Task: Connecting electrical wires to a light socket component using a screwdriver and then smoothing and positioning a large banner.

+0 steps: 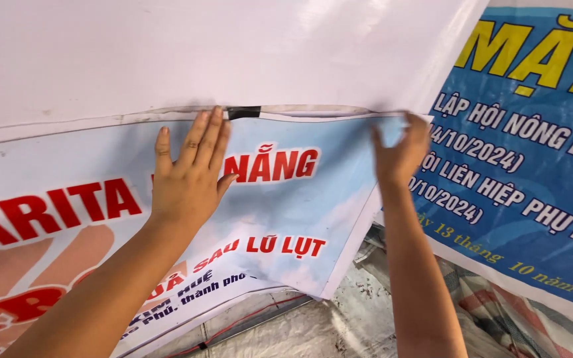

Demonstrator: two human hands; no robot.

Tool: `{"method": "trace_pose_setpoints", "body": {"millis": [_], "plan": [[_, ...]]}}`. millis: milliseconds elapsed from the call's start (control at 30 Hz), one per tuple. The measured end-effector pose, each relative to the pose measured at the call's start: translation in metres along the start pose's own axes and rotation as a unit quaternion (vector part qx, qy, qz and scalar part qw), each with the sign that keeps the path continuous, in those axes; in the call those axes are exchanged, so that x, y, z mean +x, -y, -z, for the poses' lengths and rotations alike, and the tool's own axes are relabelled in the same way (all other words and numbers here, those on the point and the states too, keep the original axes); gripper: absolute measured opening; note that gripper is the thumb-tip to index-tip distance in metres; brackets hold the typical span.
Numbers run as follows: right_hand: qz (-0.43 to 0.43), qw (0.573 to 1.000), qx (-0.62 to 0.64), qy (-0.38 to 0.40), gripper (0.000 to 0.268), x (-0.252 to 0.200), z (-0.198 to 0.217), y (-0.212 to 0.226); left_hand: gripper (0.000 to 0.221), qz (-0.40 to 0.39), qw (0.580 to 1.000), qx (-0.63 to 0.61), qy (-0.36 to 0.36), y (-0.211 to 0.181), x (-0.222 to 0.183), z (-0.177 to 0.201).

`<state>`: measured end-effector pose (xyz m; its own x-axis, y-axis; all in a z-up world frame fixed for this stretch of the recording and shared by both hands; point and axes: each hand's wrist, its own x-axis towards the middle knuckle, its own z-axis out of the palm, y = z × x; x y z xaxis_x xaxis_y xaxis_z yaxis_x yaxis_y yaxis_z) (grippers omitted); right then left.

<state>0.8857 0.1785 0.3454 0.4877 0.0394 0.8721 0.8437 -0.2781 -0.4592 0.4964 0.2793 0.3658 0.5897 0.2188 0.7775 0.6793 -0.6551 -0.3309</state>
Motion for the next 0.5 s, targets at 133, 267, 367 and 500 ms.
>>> {"method": "trace_pose_setpoints", "body": {"millis": [133, 267, 367, 500], "plan": [[0.293, 0.954, 0.012, 0.056, 0.062, -0.028, -0.011, 0.060, 0.078, -0.038, 0.997, 0.067, -0.007, -0.014, 0.019, -0.008], [0.337, 0.937, -0.066, 0.063, 0.066, -0.049, -0.015, 0.084, 0.080, -0.034, 0.985, 0.166, 0.033, -0.027, 0.037, -0.008], [0.227, 0.931, -0.146, 0.246, 0.060, -0.049, -0.017, 0.077, 0.074, -0.017, 0.979, 0.194, 0.055, -0.031, 0.044, -0.007], [0.159, 0.923, -0.174, 0.304, 0.059, -0.027, -0.004, 0.058, 0.075, -0.020, 0.980, 0.185, 0.074, -0.027, 0.044, -0.003]]}}
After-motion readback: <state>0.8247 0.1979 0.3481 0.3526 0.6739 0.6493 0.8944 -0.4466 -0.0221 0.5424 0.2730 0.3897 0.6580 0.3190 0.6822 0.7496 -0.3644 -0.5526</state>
